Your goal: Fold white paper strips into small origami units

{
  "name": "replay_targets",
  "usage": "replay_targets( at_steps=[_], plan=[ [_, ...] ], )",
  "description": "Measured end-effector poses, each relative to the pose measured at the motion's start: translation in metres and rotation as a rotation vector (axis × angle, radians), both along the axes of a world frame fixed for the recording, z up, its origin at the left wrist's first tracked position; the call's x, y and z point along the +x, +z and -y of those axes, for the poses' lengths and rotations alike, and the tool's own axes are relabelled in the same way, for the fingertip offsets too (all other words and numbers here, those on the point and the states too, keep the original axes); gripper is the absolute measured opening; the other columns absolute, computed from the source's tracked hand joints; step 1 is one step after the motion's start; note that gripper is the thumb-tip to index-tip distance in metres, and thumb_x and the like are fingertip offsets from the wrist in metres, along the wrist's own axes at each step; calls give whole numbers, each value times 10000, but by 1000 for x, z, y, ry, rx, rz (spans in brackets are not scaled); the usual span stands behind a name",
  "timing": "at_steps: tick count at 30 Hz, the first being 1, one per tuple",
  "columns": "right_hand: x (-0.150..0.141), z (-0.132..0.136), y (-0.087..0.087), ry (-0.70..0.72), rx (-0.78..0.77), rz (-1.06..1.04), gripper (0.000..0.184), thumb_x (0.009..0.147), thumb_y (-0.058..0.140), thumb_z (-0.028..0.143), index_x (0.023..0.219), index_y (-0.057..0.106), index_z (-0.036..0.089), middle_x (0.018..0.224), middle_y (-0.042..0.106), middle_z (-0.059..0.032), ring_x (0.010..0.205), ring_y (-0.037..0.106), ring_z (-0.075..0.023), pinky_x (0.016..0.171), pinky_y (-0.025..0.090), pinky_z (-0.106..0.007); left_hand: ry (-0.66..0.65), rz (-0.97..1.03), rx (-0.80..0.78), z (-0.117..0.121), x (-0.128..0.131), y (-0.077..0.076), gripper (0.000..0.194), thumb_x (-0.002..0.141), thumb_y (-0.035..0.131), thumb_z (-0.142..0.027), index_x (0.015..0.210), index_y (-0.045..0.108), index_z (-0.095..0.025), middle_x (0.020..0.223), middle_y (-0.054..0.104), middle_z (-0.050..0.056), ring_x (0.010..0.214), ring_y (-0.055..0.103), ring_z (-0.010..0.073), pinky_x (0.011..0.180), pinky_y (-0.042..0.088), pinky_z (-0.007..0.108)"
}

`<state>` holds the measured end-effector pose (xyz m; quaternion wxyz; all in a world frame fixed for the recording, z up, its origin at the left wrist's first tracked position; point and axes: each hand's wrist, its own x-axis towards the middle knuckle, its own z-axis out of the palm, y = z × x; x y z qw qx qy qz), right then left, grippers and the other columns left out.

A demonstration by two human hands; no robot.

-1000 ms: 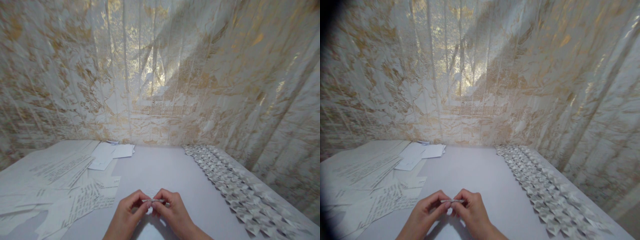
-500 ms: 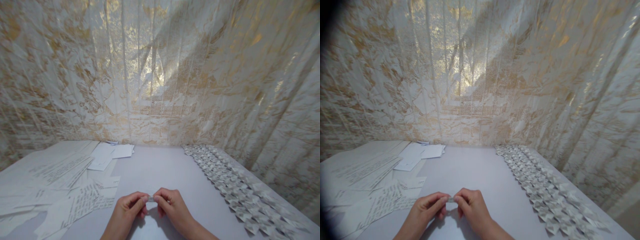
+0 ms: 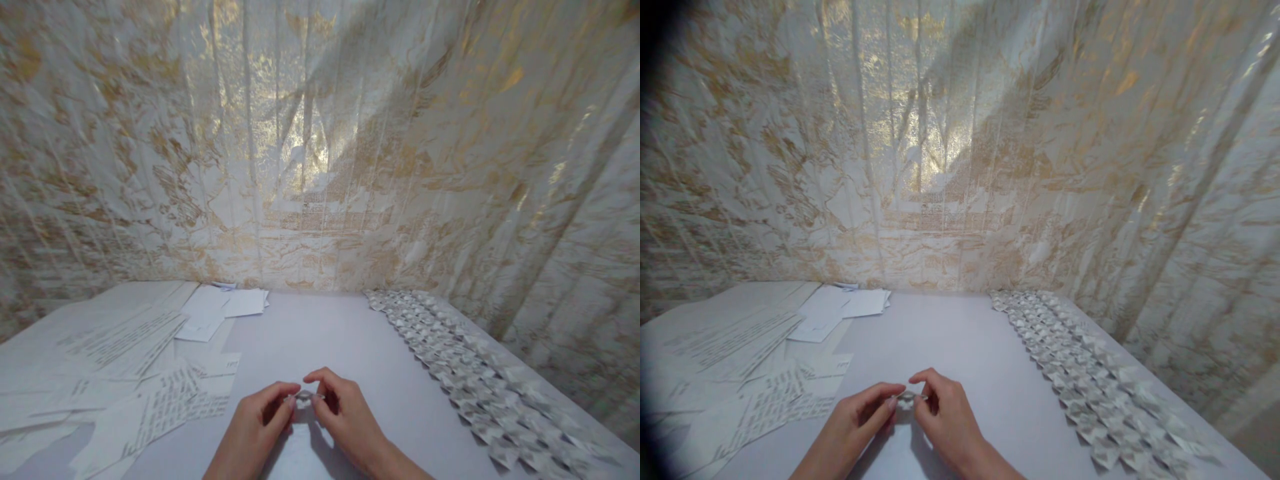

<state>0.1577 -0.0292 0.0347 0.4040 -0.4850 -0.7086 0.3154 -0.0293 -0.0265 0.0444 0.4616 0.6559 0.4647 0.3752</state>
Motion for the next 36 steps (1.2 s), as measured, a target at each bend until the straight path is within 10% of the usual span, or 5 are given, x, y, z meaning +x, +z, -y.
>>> replay_targets(
  at_steps=[14, 36],
  plan=[
    [-4, 4, 0, -26, 71, 105, 436, 691, 497, -15, 1067, 534, 201, 660, 399, 92, 581, 434, -136, 559, 287, -233, -57, -260, 200, 5, 5, -10, 198, 903, 353, -204, 1088, 421, -222, 695, 394, -94, 616, 481, 177, 611, 303, 281],
    [-7, 5, 3, -67, -23, 81, 368, 743, 503, -40, 1013, 577, 199, 623, 386, 101, 581, 448, -133, 574, 290, -227, -42, -188, 107, 6, 3, 0, 199, 957, 345, -379, 1080, 398, -231, 672, 411, -100, 615, 449, 177, 609, 293, 281]
  ],
)
